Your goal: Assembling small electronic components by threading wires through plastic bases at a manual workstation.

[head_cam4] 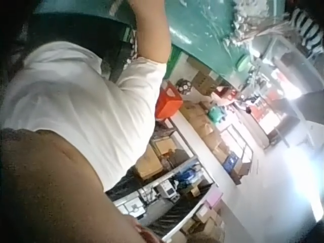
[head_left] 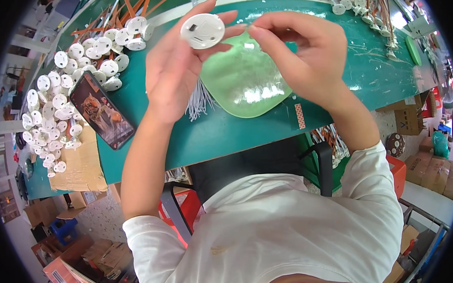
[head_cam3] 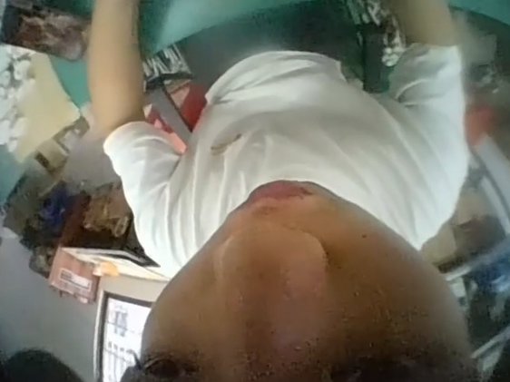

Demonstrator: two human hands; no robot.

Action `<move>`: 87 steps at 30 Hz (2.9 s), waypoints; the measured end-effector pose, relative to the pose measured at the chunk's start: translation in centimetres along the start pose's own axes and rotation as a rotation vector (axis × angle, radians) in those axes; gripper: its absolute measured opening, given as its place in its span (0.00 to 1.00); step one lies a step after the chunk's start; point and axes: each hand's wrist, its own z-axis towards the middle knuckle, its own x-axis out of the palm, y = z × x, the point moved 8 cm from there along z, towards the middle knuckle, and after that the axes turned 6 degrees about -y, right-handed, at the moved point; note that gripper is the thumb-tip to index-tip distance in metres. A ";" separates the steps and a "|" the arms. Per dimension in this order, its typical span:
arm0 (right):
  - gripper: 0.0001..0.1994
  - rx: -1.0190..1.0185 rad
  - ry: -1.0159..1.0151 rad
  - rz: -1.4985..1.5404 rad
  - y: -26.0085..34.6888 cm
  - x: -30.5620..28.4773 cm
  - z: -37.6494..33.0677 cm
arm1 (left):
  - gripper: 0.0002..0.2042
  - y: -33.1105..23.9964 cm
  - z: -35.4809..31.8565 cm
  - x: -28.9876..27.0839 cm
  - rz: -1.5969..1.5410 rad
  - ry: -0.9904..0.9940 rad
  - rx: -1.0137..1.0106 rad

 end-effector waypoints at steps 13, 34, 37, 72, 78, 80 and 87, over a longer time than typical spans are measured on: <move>0.09 -0.701 -0.222 -0.204 4.8 -0.8 -1.6 | 0.25 0.7 -0.1 2.7 -0.040 0.068 0.047; 0.10 -0.397 -0.314 -0.070 2.1 -2.3 0.3 | 0.20 -3.2 3.5 -2.2 0.301 -0.171 -0.089; 0.08 -0.285 -0.297 -0.027 -0.2 -2.1 0.9 | 0.18 -6.3 5.8 -5.9 0.476 -0.125 -0.131; 0.27 0.890 0.267 1.135 -6.2 4.4 -1.1 | 0.07 4.0 1.9 9.5 1.035 0.107 0.119; 0.28 0.881 0.279 1.167 -5.9 5.1 -1.4 | 0.08 4.0 1.6 8.2 0.934 0.099 0.189; 0.28 0.843 0.272 1.106 -6.1 5.1 -1.4 | 0.08 4.1 1.4 8.2 1.005 0.086 0.224; 0.28 0.864 0.298 1.067 -6.6 5.5 -2.0 | 0.09 3.9 1.1 8.3 1.047 0.079 0.284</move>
